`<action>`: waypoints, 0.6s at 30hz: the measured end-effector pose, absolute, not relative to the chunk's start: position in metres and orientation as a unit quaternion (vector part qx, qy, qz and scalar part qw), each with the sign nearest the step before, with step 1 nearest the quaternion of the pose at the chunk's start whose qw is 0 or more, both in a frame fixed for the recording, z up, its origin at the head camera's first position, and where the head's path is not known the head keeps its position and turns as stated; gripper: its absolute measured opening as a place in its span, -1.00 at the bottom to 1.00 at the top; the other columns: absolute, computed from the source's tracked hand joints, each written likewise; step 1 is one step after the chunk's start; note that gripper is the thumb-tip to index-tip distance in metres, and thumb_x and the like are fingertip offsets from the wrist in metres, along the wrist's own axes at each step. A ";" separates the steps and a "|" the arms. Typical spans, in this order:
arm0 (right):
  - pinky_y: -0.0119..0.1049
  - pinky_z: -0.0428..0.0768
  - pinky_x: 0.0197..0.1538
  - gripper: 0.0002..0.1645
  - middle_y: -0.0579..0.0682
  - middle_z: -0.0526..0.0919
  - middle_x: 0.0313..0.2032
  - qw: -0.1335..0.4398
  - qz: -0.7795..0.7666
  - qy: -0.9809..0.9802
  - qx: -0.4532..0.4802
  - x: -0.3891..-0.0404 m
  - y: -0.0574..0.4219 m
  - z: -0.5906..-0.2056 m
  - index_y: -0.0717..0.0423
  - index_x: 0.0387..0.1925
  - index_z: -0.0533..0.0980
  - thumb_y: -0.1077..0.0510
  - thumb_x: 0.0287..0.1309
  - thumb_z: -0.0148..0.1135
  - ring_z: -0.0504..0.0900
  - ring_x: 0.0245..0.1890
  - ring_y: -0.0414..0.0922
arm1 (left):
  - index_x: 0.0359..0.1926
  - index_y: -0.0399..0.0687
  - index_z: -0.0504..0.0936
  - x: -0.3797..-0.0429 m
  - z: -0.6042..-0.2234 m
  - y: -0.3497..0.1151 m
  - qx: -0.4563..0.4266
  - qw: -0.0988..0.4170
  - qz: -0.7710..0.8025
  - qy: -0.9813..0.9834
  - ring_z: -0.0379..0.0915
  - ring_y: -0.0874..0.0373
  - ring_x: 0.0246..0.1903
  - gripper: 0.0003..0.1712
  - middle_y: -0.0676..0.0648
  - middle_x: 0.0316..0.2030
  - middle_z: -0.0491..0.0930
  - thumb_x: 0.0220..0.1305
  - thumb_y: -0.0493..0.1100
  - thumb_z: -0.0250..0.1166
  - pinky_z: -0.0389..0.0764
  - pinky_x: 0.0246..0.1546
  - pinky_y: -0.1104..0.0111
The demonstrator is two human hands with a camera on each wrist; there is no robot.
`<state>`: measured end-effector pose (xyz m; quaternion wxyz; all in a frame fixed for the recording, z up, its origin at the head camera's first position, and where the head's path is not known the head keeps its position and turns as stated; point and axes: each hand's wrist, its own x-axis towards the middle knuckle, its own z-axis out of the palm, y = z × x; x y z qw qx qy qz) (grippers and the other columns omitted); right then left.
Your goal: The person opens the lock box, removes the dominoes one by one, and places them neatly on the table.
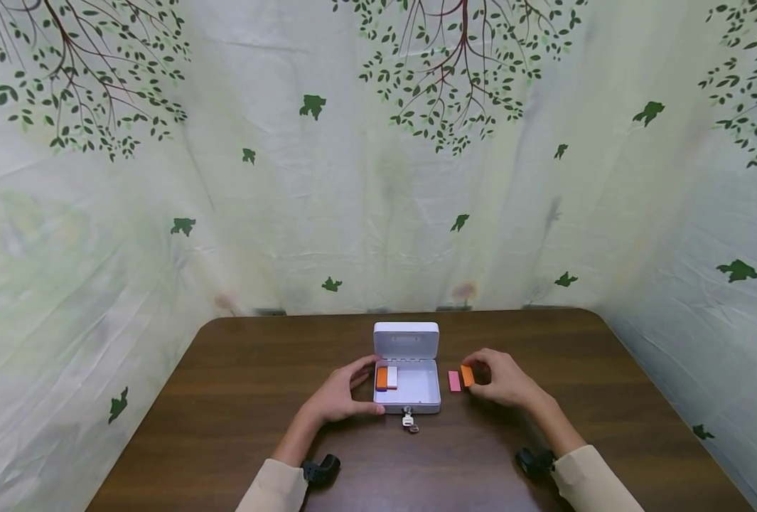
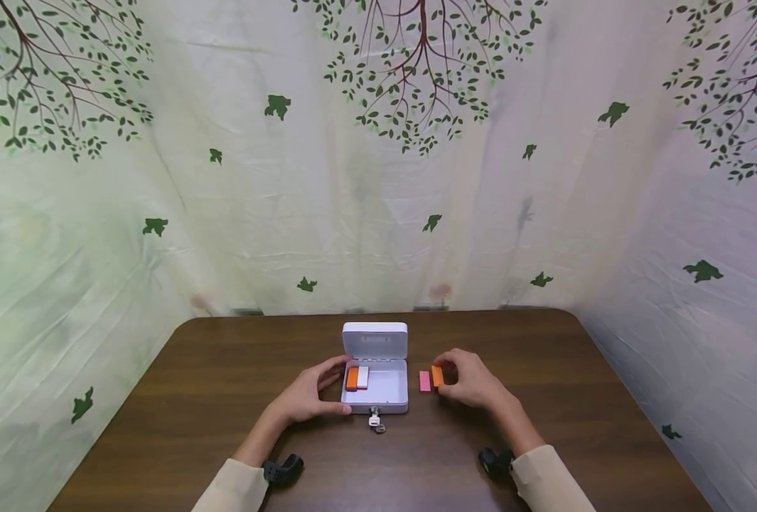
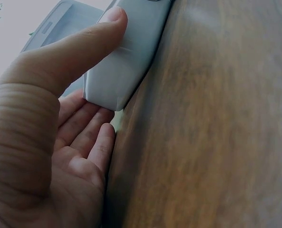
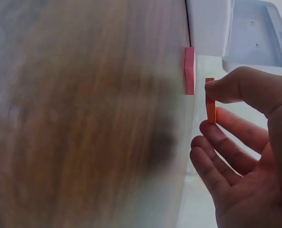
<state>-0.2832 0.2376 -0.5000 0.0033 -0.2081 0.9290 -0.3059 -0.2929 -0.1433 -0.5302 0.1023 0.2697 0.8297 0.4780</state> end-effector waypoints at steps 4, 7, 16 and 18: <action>-0.08 0.69 0.07 -0.54 -0.06 0.68 -0.06 0.003 -0.301 0.930 -0.212 -0.285 0.240 -0.503 0.10 0.04 0.64 0.15 0.06 0.50 0.61 -0.07 -0.11 | 0.54 -0.05 0.26 -0.292 -0.529 -0.143 0.275 0.101 0.479 0.828 0.25 -0.01 0.50 0.14 -0.10 0.51 0.30 0.02 0.06 0.65 0.33 0.50 0.12; -0.08 0.68 0.06 -0.55 -0.07 0.68 -0.08 0.004 -0.293 0.932 -0.215 -0.286 0.242 -0.505 0.10 0.03 0.65 0.15 0.06 0.50 0.60 -0.08 -0.13 | 0.54 -0.04 0.26 -0.292 -0.529 -0.143 0.274 0.101 0.479 0.828 0.26 -0.01 0.50 0.14 -0.09 0.51 0.31 0.01 0.07 0.65 0.33 0.50 0.12; -0.08 0.68 0.06 -0.55 -0.08 0.67 -0.09 0.004 -0.280 0.935 -0.217 -0.290 0.245 -0.511 0.09 0.03 0.65 0.15 0.06 0.51 0.60 -0.07 -0.13 | 0.53 -0.05 0.26 -0.293 -0.531 -0.142 0.274 0.098 0.482 0.826 0.26 -0.03 0.50 0.14 -0.11 0.50 0.31 0.02 0.07 0.65 0.32 0.50 0.07; -0.07 0.68 0.07 -0.55 -0.08 0.67 -0.09 0.005 -0.282 0.935 -0.216 -0.290 0.245 -0.511 0.09 0.03 0.65 0.16 0.06 0.51 0.60 -0.07 -0.13 | 0.54 -0.06 0.26 -0.294 -0.531 -0.142 0.275 0.098 0.480 0.827 0.26 -0.04 0.50 0.14 -0.11 0.51 0.31 0.02 0.07 0.65 0.32 0.50 0.07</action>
